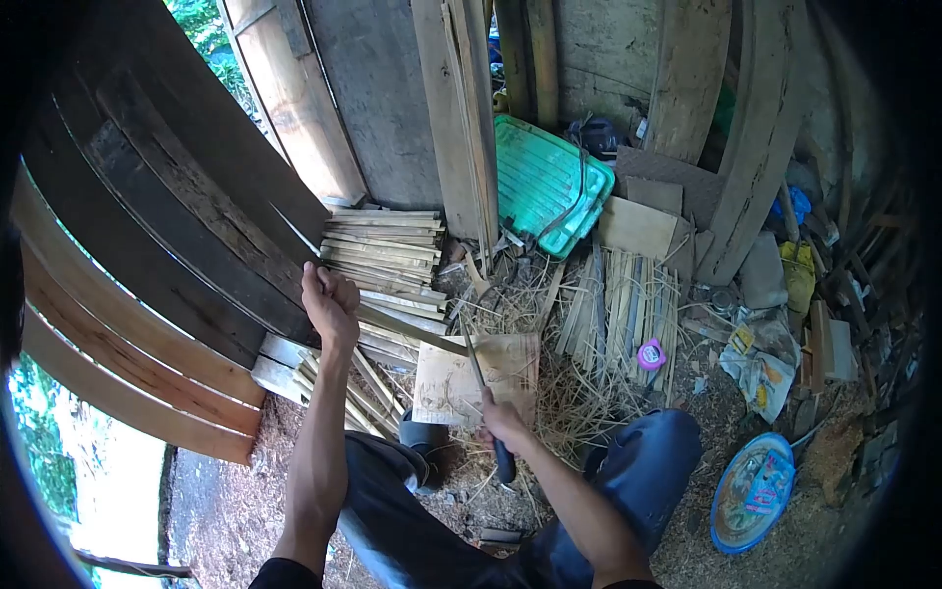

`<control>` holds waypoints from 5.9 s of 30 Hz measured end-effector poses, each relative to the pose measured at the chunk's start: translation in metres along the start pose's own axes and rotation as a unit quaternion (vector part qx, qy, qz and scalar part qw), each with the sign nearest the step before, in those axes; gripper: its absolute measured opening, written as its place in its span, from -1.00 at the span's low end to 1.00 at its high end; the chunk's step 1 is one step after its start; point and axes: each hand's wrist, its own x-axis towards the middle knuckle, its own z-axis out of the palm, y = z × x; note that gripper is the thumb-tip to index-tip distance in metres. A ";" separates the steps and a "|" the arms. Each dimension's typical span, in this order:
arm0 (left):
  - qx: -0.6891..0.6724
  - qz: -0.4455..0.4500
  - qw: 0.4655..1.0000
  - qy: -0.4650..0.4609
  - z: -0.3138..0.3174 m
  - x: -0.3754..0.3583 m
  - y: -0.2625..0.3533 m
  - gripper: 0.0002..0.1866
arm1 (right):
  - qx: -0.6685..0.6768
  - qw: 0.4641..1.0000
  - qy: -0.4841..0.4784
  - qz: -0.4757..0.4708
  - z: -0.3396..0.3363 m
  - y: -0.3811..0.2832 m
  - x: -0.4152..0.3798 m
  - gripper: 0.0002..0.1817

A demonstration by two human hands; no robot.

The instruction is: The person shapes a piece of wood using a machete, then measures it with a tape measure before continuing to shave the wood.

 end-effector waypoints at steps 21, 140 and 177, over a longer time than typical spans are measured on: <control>0.453 0.066 0.826 -0.329 -0.008 -0.006 -0.057 -0.72 | -0.171 0.971 0.038 -0.165 -0.023 -0.094 -0.080 -0.75; 0.030 -0.100 0.994 -0.032 0.034 0.001 -0.038 -0.47 | 0.070 0.989 -0.024 -0.130 0.006 -0.042 -0.053 -0.32; 0.038 -0.027 0.992 0.120 0.038 -0.020 -0.029 -0.51 | -0.104 0.990 0.000 -0.100 0.014 -0.027 -0.031 -0.42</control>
